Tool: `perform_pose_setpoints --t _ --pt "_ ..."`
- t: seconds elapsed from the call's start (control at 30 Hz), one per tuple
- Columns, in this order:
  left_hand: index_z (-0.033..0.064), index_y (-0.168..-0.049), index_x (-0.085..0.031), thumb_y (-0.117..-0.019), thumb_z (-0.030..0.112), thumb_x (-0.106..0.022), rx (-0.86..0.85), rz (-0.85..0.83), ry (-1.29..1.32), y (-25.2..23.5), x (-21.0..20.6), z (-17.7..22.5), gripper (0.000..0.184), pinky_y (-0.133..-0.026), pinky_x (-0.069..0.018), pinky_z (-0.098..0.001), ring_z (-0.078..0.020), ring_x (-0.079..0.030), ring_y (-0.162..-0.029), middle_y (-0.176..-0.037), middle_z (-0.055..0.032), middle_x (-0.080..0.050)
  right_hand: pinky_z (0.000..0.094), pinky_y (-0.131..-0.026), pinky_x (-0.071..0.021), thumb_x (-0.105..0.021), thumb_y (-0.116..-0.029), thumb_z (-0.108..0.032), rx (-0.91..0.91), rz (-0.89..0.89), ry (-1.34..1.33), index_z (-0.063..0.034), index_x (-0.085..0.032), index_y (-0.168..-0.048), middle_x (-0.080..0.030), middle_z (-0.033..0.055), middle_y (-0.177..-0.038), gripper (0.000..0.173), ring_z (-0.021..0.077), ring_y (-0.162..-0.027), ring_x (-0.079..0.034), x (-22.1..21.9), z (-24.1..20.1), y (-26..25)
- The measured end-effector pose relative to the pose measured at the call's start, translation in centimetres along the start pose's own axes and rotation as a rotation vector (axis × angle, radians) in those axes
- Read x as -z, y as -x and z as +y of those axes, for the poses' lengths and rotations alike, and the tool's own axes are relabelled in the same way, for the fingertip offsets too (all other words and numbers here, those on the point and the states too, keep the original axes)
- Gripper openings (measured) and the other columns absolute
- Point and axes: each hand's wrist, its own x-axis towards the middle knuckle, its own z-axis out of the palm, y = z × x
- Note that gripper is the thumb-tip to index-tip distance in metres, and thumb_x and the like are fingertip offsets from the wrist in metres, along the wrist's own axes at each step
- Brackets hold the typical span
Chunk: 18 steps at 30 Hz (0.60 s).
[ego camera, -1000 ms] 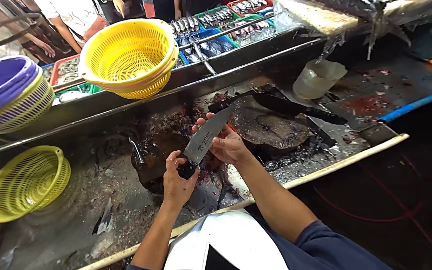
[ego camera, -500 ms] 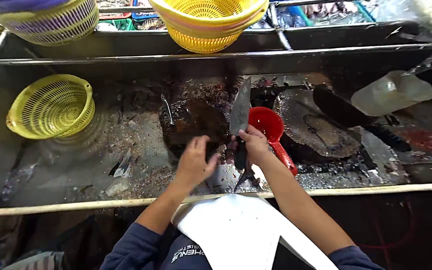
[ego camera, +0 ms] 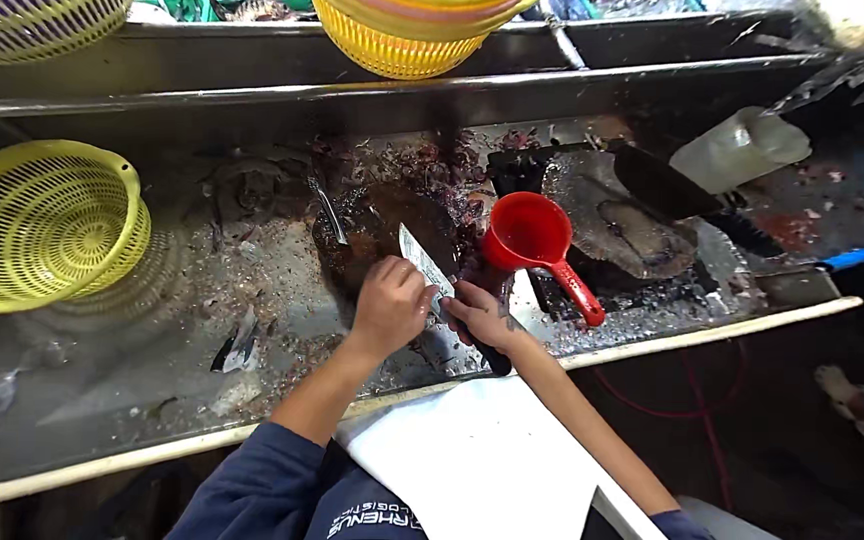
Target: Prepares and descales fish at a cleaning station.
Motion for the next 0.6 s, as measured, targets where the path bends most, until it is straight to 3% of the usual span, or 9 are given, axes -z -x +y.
perform_pose_setpoints --t 0.1,0.13,0.23,0.37,0.5,0.6 --pt "0.0133 -0.118 -0.074 -0.1044 0.026 -0.055 -0.085 -0.206 0.07 -1.8 -2.3 1.5 0.026 -0.112 -0.0464 -0.042 -0.021 -0.061 -0.125 -0.12 -0.0053 -0.071 0.0276 -0.044 -0.0517 -0.049 -0.109 -0.024 -0.001 -0.025 0.009 -0.0074 -0.055 -0.124 -0.063 0.0046 -0.072 0.023 0.0131 -0.047 -0.057 0.4 0.2 0.1" --pt "0.0135 -0.121 -0.072 -0.1054 0.03 -0.053 -0.113 -0.246 0.072 -2.6 -3.2 1.5 0.03 -0.117 -0.0425 -0.0424 -0.0205 -0.059 -0.13 -0.124 -0.0051 -0.069 0.0266 -0.043 -0.0512 -0.049 -0.1081 -0.021 -0.001 -0.031 0.008 -0.0077 -0.055 -0.121 -0.063 0.0036 -0.07 0.019 0.0122 -0.046 -0.057 0.6 0.2 0.2" --pt "0.0126 -0.122 -0.072 -0.1074 0.04 -0.046 -0.117 -0.308 0.031 -5.2 -5.5 1.1 0.04 -0.124 -0.0327 -0.0461 -0.0213 -0.052 -0.139 -0.134 -0.0062 -0.066 0.0267 -0.046 -0.0541 -0.05 -0.109 -0.023 -0.044 -0.081 0.062 -0.0071 -0.056 -0.12 -0.066 0.0048 -0.074 0.021 0.0129 -0.049 -0.06 2.1 0.2 -0.1" --pt "0.0108 -0.118 -0.072 -0.1072 0.041 -0.046 -0.073 -0.317 -0.003 -5.9 -7.1 0.7 0.041 -0.124 -0.0314 -0.0477 -0.0226 -0.052 -0.139 -0.133 -0.0074 -0.066 0.0293 -0.05 -0.0571 -0.051 -0.1092 -0.029 -0.059 -0.168 0.167 -0.007 -0.059 -0.118 -0.068 0.006 -0.076 0.026 0.0151 -0.052 -0.063 4.3 -0.3 -1.0" --pt "0.0106 -0.117 -0.073 -0.1004 0.025 -0.06 -0.01 -0.143 -0.004 -4.3 -5.0 2.1 0.026 -0.118 -0.0405 -0.046 -0.0241 -0.058 -0.13 -0.123 -0.0078 -0.069 0.0309 -0.051 -0.0586 -0.051 -0.1086 -0.032 -0.015 -0.211 0.221 -0.0069 -0.06 -0.119 -0.068 0.0068 -0.08 0.028 0.0156 -0.055 -0.066 6.5 -0.3 -1.5" --pt "0.0113 -0.121 -0.072 -0.0973 0.023 -0.064 0.227 -0.015 -0.102 -2.4 -2.2 1.3 0.027 -0.11 -0.0484 -0.0459 -0.0256 -0.06 -0.126 -0.122 -0.0084 -0.069 0.0314 -0.052 -0.0584 -0.052 -0.1088 -0.034 -0.034 -0.19 0.186 -0.0061 -0.058 -0.119 -0.068 0.0073 -0.08 0.031 0.0162 -0.056 -0.065 7.9 -0.5 -1.8"
